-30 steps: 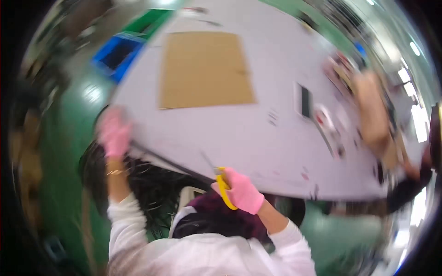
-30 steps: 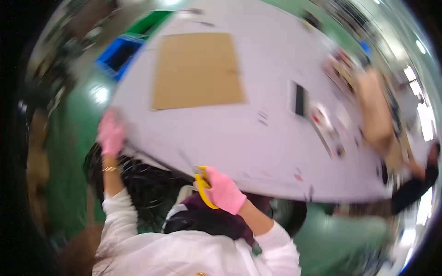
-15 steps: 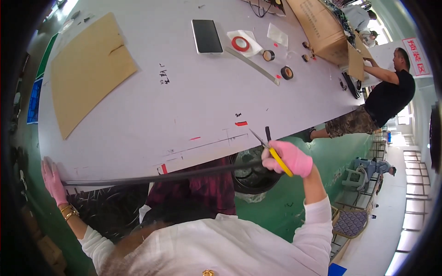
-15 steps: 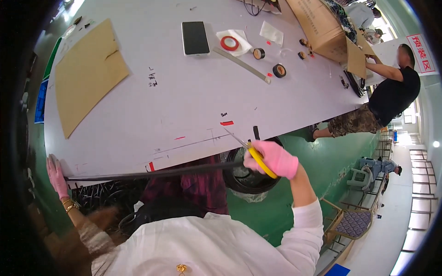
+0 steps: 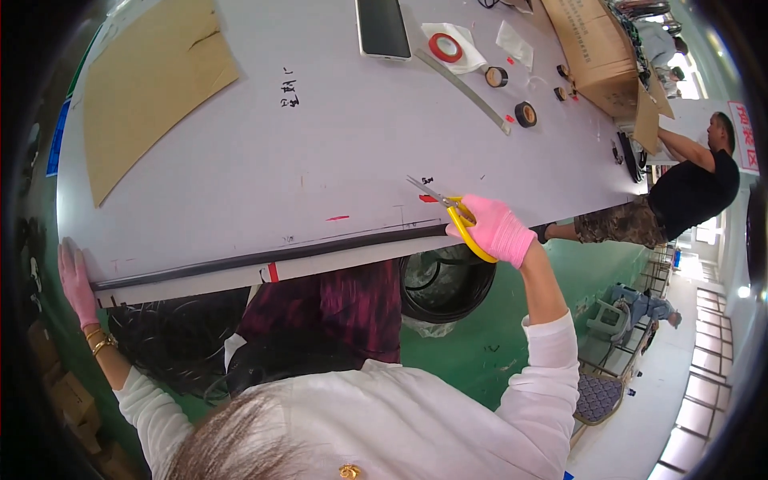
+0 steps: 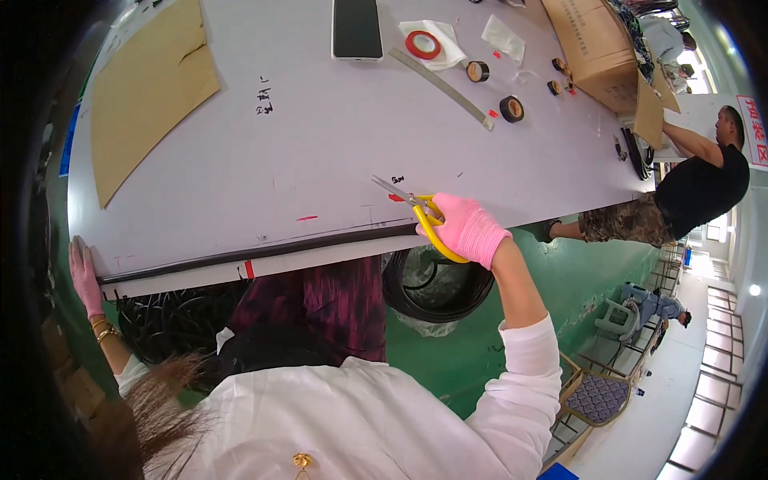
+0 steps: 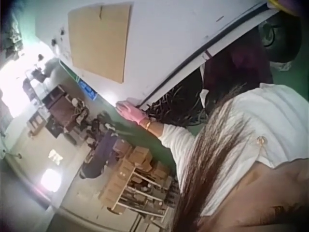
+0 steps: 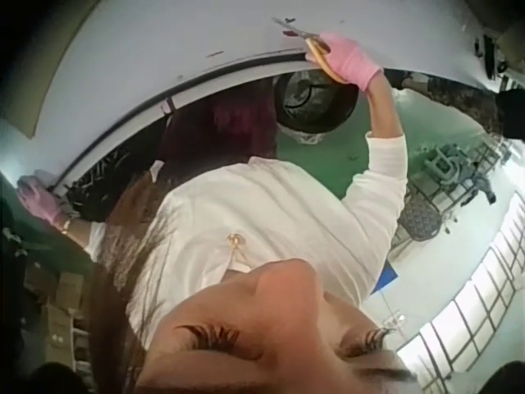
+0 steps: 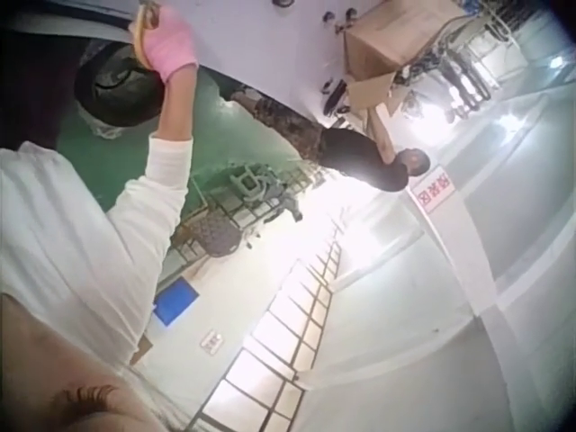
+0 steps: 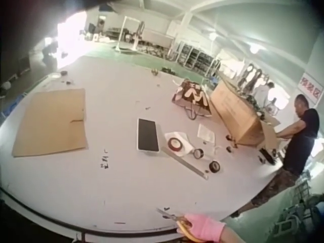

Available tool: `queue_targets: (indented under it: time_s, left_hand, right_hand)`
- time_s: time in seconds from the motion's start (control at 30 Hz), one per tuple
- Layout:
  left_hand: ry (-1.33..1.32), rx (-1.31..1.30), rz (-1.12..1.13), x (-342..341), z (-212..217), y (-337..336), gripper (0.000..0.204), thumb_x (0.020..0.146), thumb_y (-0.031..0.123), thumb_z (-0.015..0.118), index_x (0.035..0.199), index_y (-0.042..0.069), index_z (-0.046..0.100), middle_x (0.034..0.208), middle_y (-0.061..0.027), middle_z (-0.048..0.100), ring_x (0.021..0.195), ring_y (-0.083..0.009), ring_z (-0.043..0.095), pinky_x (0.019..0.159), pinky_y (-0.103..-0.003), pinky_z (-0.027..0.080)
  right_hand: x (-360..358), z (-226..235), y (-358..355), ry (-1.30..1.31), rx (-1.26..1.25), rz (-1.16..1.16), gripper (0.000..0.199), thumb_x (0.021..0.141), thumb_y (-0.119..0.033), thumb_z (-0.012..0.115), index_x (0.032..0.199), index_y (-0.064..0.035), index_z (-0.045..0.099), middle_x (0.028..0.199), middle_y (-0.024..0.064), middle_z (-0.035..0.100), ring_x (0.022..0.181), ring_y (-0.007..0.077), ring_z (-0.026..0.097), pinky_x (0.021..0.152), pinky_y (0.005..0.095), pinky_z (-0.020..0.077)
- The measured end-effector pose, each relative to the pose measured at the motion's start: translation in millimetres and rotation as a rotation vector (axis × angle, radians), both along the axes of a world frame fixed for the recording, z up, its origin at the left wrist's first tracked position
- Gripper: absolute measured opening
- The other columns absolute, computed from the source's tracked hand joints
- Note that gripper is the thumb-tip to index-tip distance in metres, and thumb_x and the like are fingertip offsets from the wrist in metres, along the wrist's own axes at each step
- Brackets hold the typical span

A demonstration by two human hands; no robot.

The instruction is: Cut black rubber cables to specific lengths using scissors on a workbench in a factory.

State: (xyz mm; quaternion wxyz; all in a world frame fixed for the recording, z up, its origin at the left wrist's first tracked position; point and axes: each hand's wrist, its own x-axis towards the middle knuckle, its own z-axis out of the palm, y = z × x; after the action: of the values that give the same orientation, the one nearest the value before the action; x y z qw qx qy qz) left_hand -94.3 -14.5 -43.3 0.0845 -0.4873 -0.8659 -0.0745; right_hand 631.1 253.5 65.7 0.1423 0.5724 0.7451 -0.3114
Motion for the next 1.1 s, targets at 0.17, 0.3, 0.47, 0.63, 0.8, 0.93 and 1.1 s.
queue_targets:
  time_s: [0.17, 0.3, 0.47, 0.63, 0.8, 0.93, 1.1]
  left_hand:
    - [-0.003, 0.008, 0.01, 3, 3, 0, 0.048, 0.102, 0.027, 0.039, 0.146, 0.007, 0.037, 0.152, -0.0081, 0.035, 0.141, -0.0239, 0.029, 0.116, -0.033, 0.023]
    - [0.051, -0.009, -0.009, -1, 0, -4, 0.048, 0.102, 0.027, 0.039, 0.146, 0.007, 0.037, 0.152, -0.0079, 0.035, 0.141, -0.0237, 0.029, 0.116, -0.033, 0.023]
    - [0.019, -0.004, 0.005, -2, 0, -2, 0.048, 0.103, 0.026, 0.038, 0.147, 0.008, 0.037, 0.153, -0.0077, 0.034, 0.141, -0.0236, 0.028, 0.117, -0.033, 0.022]
    - [0.066, -0.01, -0.037, -5, -2, -6, 0.048, 0.103, 0.026, 0.038, 0.147, 0.007, 0.037, 0.153, -0.0078, 0.033, 0.142, -0.0235, 0.028, 0.117, -0.033, 0.022]
    - [0.104, -0.017, -0.06, -9, -5, -8, 0.048, 0.103, 0.027, 0.039, 0.147, 0.008, 0.037, 0.153, -0.0079, 0.033, 0.141, -0.0236, 0.028, 0.117, -0.034, 0.022]
    - [0.064, 0.001, -0.05, -5, -3, -6, 0.048, 0.102, 0.028, 0.039, 0.147, 0.008, 0.037, 0.153, -0.0079, 0.034, 0.141, -0.0237, 0.029, 0.117, -0.034, 0.022]
    - [-0.011, 0.029, 0.008, 2, 0, -2, 0.048, 0.102, 0.028, 0.039, 0.146, 0.008, 0.038, 0.153, -0.0078, 0.034, 0.141, -0.0233, 0.029, 0.116, -0.033, 0.022]
  right_hand:
    - [-9, 8, 2, -0.028, -0.068, -0.041, 0.037, 0.08, -0.028, 0.074, 0.095, 0.0008, 0.058, 0.081, 0.0169, 0.061, 0.072, 0.0299, 0.058, 0.07, 0.0371, 0.0489]
    - [-12, 1, 2, -0.151, -0.051, -0.029, 0.04, 0.08, -0.031, 0.073, 0.1, 0.0002, 0.06, 0.086, 0.0186, 0.064, 0.08, 0.0346, 0.062, 0.074, 0.0388, 0.0504]
    - [-17, 1, 4, -0.235, -0.074, -0.029, 0.042, 0.08, -0.033, 0.073, 0.104, -0.001, 0.06, 0.089, 0.0196, 0.065, 0.085, 0.0371, 0.063, 0.077, 0.0401, 0.0512]
    - [-14, 1, 3, -0.219, -0.063, -0.014, 0.042, 0.08, -0.032, 0.073, 0.106, -0.0016, 0.06, 0.091, 0.0193, 0.065, 0.086, 0.0373, 0.063, 0.078, 0.0402, 0.0514]
    - [-19, 0, 4, -0.234, -0.087, -0.048, 0.042, 0.081, -0.031, 0.072, 0.108, -0.0015, 0.06, 0.092, 0.0191, 0.066, 0.088, 0.0376, 0.063, 0.078, 0.0398, 0.0518]
    - [-16, -5, 4, -0.288, -0.075, -0.037, 0.043, 0.081, -0.032, 0.073, 0.108, -0.0015, 0.06, 0.092, 0.0189, 0.066, 0.088, 0.0377, 0.064, 0.079, 0.0403, 0.0519]
    - [-26, 8, 5, -0.358, -0.048, -0.04, 0.046, 0.079, -0.039, 0.073, 0.104, -0.0021, 0.061, 0.092, 0.0187, 0.067, 0.088, 0.0367, 0.064, 0.078, 0.0411, 0.0518]
